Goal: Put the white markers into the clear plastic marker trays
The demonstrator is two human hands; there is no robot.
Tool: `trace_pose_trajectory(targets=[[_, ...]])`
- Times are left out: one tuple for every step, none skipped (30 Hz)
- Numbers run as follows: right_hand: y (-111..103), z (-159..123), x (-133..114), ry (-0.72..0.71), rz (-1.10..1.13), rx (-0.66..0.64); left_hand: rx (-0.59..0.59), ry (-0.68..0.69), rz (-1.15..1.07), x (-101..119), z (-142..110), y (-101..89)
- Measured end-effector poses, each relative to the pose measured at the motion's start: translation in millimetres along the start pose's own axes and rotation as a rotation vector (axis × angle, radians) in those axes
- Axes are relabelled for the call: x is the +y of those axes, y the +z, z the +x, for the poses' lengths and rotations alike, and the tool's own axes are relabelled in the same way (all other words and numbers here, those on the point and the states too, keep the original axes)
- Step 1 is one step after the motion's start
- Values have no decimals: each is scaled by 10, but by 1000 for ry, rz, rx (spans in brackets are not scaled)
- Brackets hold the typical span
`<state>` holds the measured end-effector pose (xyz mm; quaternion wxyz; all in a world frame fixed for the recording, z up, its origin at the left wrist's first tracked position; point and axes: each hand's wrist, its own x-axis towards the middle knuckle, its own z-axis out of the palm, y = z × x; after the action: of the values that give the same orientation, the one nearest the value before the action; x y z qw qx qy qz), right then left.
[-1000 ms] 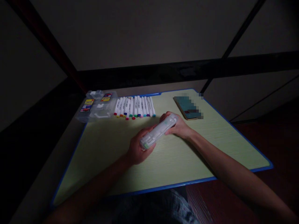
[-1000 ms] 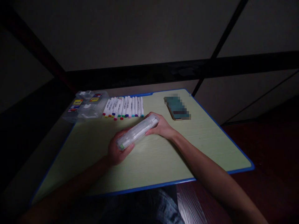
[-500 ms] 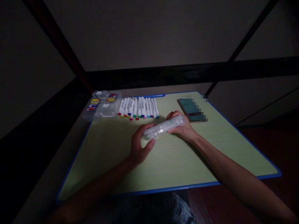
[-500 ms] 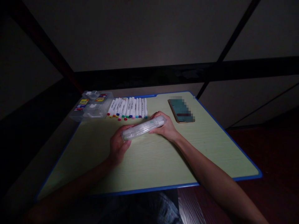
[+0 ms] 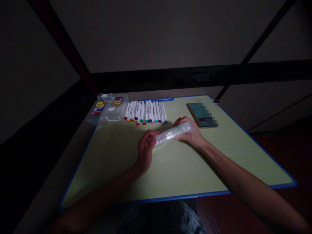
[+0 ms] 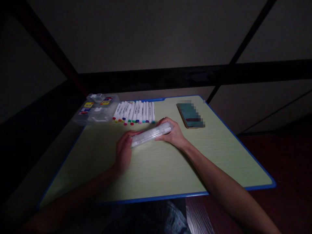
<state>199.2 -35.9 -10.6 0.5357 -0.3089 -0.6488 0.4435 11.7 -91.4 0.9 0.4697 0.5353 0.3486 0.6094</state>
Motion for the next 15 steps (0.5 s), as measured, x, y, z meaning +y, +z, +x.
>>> trace_pose_trajectory(targets=[[4,-2,-6,-2,-1,1,4,-7,-21,-9,6,2],[8,-4,-12,-2,-1,0,9,-11,-35,-15,12,3],[12,-6,-18,-2,-1,-3,16,-14,-45,-18,16,4],[16,-8,-23,-1,0,-6,23,-14,-52,-18,20,6],[20,-11,-27,0,1,-10,28,-14,-58,-16,23,7],[24,-13,-29,1,5,-13,32,-15,-63,-13,25,9],[27,-16,-30,1,10,-16,35,-17,-65,-10,27,11],[31,-20,-30,2,14,-17,37,-18,-66,-6,29,14],[33,-23,-30,3,18,-17,38,-18,-65,-3,30,16],[35,-26,-30,2,20,-18,40,-18,-62,-1,31,19],[37,-30,-32,1,21,-20,41,-18,-59,1,32,22],[39,-33,-35,-2,22,-23,41,-18,-54,2,33,24],[40,-35,-39,-4,23,-25,41,-17,-50,3,35,27],[42,-37,-44,-5,22,-26,40,-18,-47,5,36,29],[43,-38,-50,-4,21,-25,41,-18,-45,7,37,31]])
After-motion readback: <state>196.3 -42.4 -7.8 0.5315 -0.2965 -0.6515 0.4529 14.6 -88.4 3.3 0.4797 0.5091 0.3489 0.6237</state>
